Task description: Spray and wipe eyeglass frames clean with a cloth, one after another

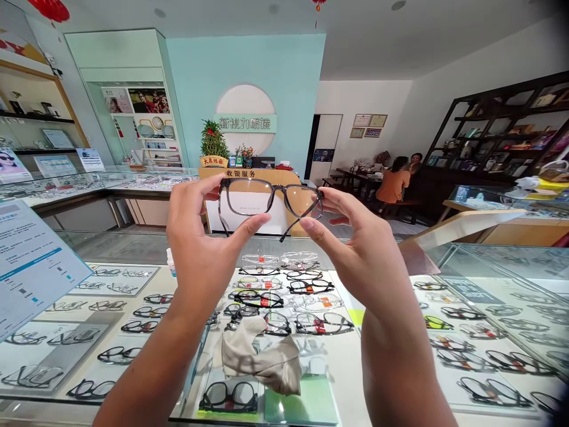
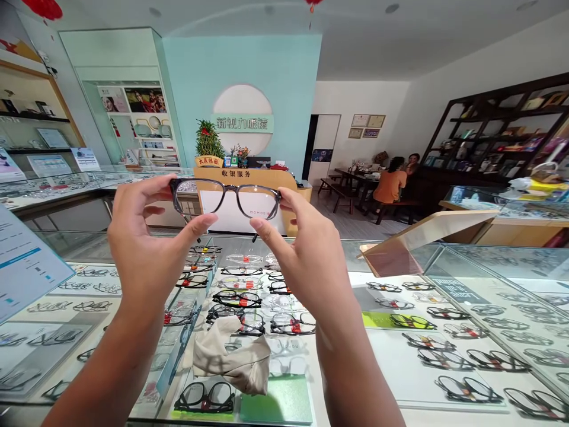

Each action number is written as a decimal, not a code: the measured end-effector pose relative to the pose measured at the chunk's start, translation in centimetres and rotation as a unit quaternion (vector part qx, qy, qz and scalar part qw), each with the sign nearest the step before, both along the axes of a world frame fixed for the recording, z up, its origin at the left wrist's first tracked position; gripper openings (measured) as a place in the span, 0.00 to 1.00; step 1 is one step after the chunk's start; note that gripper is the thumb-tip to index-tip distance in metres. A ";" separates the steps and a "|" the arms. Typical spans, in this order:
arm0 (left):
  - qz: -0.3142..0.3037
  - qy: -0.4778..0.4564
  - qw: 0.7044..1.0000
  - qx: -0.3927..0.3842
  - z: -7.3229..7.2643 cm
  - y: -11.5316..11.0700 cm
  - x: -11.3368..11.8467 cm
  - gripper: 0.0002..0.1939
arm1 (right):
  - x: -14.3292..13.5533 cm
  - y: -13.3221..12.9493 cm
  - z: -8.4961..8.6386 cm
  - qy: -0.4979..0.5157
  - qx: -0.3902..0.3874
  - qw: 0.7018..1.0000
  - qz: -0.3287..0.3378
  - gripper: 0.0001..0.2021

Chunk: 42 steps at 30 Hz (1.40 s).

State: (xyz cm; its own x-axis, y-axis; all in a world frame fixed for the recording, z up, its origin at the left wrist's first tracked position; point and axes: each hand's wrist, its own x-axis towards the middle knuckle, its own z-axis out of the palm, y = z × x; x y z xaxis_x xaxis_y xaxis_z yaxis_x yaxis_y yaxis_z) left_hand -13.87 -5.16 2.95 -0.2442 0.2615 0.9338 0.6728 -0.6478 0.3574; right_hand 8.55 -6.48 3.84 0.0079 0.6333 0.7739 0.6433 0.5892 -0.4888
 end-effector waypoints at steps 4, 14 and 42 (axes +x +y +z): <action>0.001 -0.002 1.000 -0.002 0.0 -0.2 0.1 0.33 | 0.1 0.0 0.1 -0.004 -0.002 1.000 0.005 0.31; -0.008 -0.003 1.000 -0.008 -0.1 -0.3 0.1 0.34 | 0.1 -0.1 0.1 -0.006 -0.010 1.000 0.012 0.30; -0.023 -0.008 1.000 -0.016 0.0 -0.2 -0.3 0.33 | 0.0 -0.3 0.1 0.026 0.021 0.999 0.017 0.28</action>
